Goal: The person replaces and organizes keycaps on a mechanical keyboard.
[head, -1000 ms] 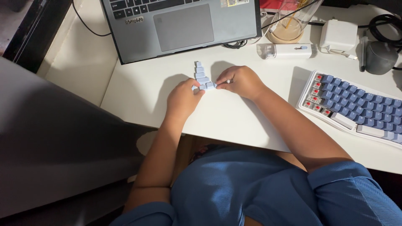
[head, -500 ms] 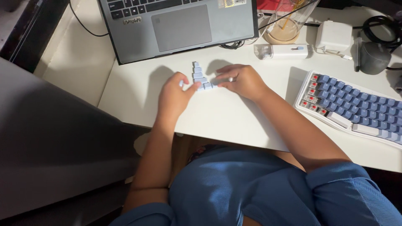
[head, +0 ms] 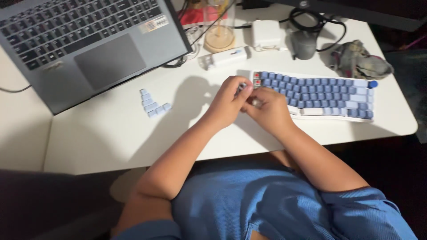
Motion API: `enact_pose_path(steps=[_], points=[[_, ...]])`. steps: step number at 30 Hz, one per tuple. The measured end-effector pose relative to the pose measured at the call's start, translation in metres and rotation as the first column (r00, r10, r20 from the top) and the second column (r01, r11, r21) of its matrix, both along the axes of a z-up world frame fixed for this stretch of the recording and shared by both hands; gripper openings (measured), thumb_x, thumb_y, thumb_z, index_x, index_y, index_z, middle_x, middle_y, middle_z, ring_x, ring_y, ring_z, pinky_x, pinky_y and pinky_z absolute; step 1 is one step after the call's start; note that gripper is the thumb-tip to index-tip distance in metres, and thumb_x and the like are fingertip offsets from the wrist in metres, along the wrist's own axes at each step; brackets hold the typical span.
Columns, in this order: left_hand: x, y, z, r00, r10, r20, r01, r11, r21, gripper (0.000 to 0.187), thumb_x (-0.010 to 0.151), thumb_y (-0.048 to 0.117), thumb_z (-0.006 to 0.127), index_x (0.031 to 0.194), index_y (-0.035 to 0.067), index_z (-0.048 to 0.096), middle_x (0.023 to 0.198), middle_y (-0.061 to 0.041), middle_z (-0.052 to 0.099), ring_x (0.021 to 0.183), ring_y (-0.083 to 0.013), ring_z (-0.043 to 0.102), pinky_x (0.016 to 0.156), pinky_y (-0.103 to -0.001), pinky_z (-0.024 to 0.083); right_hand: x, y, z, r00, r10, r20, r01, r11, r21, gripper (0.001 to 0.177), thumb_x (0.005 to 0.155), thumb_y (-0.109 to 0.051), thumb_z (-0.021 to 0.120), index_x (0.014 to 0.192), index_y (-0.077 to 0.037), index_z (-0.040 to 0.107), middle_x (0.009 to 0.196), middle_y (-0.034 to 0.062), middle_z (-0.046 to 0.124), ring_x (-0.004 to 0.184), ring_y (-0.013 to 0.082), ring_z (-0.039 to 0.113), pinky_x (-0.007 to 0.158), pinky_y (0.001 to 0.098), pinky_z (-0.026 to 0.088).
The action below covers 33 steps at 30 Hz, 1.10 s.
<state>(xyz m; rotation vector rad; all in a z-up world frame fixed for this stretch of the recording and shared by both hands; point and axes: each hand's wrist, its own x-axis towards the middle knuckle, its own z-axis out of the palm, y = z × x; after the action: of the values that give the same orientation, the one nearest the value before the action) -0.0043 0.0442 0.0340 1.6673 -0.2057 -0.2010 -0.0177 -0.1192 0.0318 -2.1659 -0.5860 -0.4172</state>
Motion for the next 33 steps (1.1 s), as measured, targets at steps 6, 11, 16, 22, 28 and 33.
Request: enact_pose_path(steps=[6,11,16,22,28,33], points=[[0.004,-0.054,0.009,0.84,0.099,0.533,-0.108,0.994,-0.015,0.015,0.104,0.017,0.064,0.114,0.006,0.068,0.114,-0.01,0.061,0.101,-0.0188,0.062,0.083,-0.033,0.055,0.014,-0.052,0.005,0.974,-0.226,0.029,0.228,0.97,-0.086,0.016,0.087,-0.013,0.084,0.09,0.0,0.075,0.077,0.0143,0.067,0.072,0.0303,0.066,0.068,0.0386,0.053],[0.016,-0.05,0.018,0.789,0.099,0.606,-0.22,0.967,0.129,0.036,0.091,0.015,0.076,0.126,0.009,0.07,0.111,-0.012,0.062,0.091,-0.0204,0.064,0.08,-0.032,0.057,0.025,-0.061,0.014,0.908,-0.19,0.373,0.276,0.942,-0.193,0.015,0.083,-0.011,0.082,0.095,-0.004,0.075,0.086,0.0098,0.071,0.076,0.028,0.07,0.067,0.0374,0.057],[0.061,-0.029,-0.009,0.823,-0.004,0.568,-0.071,0.992,0.109,0.034,0.095,0.013,0.076,0.128,0.01,0.068,0.114,-0.008,0.07,0.095,-0.0162,0.071,0.084,-0.029,0.06,0.033,-0.066,0.031,0.934,-0.157,0.321,0.249,0.93,-0.271,0.015,0.087,-0.015,0.083,0.1,-0.009,0.08,0.084,0.007,0.071,0.071,0.0266,0.069,0.064,0.0373,0.056],[0.091,-0.016,-0.014,0.876,-0.143,0.461,0.021,0.965,0.261,0.041,0.088,0.014,0.08,0.128,0.009,0.07,0.105,-0.005,0.076,0.084,-0.013,0.068,0.079,-0.03,0.057,0.061,-0.09,0.015,0.972,-0.136,0.193,0.203,0.9,-0.386,0.015,0.089,-0.02,0.078,0.102,-0.015,0.082,0.102,0.0042,0.075,0.074,0.0252,0.07,0.067,0.0369,0.056],[0.095,-0.019,-0.002,0.866,-0.235,0.442,0.07,0.931,0.359,0.034,0.091,0.018,0.078,0.124,0.011,0.072,0.1,-0.007,0.073,0.089,-0.0177,0.07,0.082,-0.032,0.057,0.066,-0.087,0.006,0.98,-0.12,0.156,0.178,0.881,-0.438,0.019,0.087,-0.027,0.078,0.102,-0.015,0.082,0.101,0.0018,0.076,0.086,0.0251,0.071,0.073,0.0369,0.056],[0.105,-0.023,0.005,0.814,-0.342,0.469,0.031,0.832,0.553,0.031,0.09,0.023,0.076,0.12,0.014,0.072,0.094,-0.007,0.072,0.089,-0.0239,0.069,0.08,-0.036,0.054,0.068,-0.089,-0.001,0.974,-0.145,0.174,0.204,0.895,-0.396,0.017,0.088,-0.027,0.079,0.099,-0.015,0.083,0.101,0.0006,0.077,0.085,0.0233,0.072,0.073,0.0354,0.057]])
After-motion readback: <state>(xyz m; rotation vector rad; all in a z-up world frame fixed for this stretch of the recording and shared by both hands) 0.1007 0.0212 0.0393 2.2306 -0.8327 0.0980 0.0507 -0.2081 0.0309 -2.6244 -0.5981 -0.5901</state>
